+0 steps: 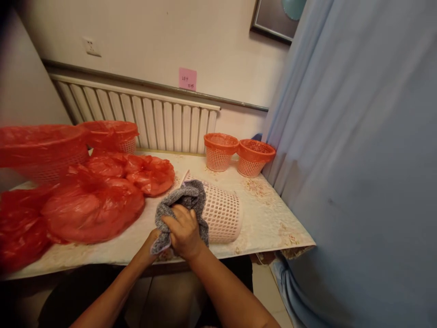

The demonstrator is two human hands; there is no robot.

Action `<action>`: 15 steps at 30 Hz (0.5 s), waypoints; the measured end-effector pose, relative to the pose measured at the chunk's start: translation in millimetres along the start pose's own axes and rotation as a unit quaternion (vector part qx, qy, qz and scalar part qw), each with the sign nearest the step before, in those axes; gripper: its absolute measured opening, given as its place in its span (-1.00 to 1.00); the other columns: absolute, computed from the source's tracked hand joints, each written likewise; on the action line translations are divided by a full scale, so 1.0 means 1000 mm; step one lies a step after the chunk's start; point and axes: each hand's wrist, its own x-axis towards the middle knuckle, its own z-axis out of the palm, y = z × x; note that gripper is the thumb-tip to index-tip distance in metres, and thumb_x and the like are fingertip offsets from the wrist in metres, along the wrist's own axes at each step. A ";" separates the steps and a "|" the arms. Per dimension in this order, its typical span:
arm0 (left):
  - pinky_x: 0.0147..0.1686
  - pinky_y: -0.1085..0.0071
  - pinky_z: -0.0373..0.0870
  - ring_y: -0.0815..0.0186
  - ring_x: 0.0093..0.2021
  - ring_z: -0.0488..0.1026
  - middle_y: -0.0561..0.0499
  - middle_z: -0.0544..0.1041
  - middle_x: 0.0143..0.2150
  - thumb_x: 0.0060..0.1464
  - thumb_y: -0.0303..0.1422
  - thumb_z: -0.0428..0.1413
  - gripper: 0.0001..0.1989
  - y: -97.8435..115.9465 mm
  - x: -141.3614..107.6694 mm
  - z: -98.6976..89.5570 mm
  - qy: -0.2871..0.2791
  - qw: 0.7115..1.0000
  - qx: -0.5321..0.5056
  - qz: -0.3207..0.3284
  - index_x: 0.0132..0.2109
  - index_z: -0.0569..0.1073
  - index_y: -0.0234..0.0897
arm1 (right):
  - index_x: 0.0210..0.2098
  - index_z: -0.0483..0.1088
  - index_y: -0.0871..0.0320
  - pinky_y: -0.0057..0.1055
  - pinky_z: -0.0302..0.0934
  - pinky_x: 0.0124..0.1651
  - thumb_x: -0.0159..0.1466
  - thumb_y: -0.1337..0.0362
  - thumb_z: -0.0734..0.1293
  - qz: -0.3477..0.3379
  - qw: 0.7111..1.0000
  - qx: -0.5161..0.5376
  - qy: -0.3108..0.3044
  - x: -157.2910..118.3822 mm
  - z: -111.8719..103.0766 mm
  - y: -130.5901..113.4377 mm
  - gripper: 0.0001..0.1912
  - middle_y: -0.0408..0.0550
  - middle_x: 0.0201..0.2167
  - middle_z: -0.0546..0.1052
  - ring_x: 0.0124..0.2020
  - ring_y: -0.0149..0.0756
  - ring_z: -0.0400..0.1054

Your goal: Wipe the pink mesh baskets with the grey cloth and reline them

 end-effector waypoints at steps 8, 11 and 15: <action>-0.14 0.33 0.39 0.19 -0.18 0.46 -0.03 0.56 -0.22 0.01 -0.30 0.06 -0.66 -0.002 0.007 0.004 0.000 0.999 -0.008 -0.048 -0.06 0.44 -0.36 | 0.00 0.36 0.14 -0.17 0.11 0.11 0.11 0.53 0.13 0.126 0.990 -0.020 0.059 0.008 -0.022 0.051 -0.50 0.03 -0.05 0.43 0.04 -0.18 0.21; -0.14 0.31 0.40 0.18 -0.20 0.48 -0.05 0.57 -0.21 0.00 -0.26 0.09 -0.65 -0.003 0.008 0.005 -0.003 0.998 -0.005 -0.068 -0.08 0.44 -0.37 | -0.04 0.38 0.15 -0.16 0.14 0.10 0.06 0.53 0.13 0.193 0.973 -0.068 0.103 -0.017 -0.046 0.084 -0.49 0.02 -0.11 0.45 0.01 -0.17 0.22; -0.18 0.34 0.40 0.21 -0.23 0.49 -0.02 0.57 -0.25 0.00 -0.26 0.08 -0.69 -0.002 0.007 0.006 -0.005 0.998 -0.005 -0.069 -0.13 0.45 -0.34 | -0.07 0.40 0.16 -0.17 0.15 0.08 0.07 0.48 0.13 0.282 0.933 -0.126 0.187 -0.052 -0.067 0.110 -0.54 0.00 -0.17 0.48 -0.06 -0.18 0.27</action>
